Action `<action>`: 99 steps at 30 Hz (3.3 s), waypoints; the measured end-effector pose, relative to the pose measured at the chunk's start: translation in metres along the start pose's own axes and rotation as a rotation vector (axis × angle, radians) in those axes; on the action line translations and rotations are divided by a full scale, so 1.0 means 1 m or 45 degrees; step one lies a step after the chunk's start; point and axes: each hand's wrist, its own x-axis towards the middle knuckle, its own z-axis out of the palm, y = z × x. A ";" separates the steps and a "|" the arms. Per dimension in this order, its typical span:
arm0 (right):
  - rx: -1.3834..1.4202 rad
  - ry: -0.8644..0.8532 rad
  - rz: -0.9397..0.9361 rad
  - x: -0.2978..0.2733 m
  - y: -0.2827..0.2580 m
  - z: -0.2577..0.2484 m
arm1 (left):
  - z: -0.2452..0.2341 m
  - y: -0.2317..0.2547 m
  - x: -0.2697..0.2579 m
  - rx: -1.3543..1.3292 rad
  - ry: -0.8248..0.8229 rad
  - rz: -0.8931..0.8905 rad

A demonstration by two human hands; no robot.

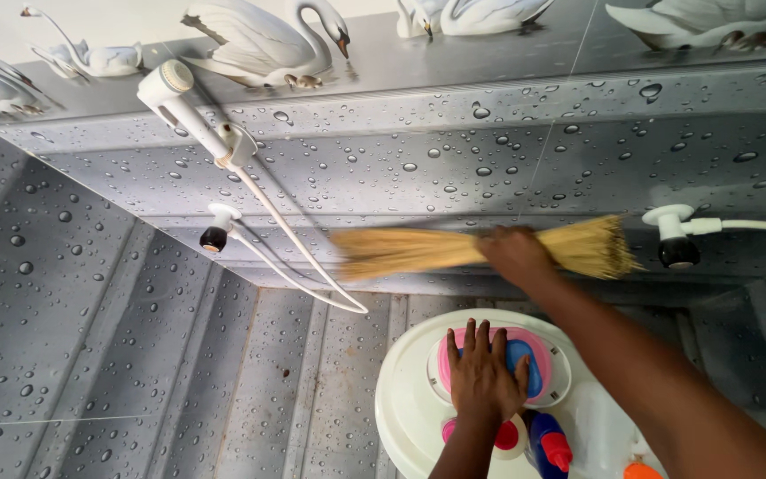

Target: The person uses a traditional straw broom to sweep the ceiling and upper walls of a bathroom. The person repeatedly brushes the ceiling and wall surfaces with the broom while moving around the small room.

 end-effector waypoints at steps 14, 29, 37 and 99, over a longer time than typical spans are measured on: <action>0.109 -0.789 0.438 -0.118 0.076 0.140 | 0.002 0.002 0.000 -0.017 -0.031 -0.012; 0.167 -0.515 0.384 -0.063 0.040 0.111 | -0.001 0.004 0.000 -0.022 -0.012 -0.017; -0.001 -0.940 0.572 -0.135 0.118 0.137 | 0.007 0.002 0.002 0.008 0.002 -0.007; 2.187 0.092 -0.360 0.157 -0.500 -0.885 | -0.768 -0.148 -0.620 1.304 1.141 -0.412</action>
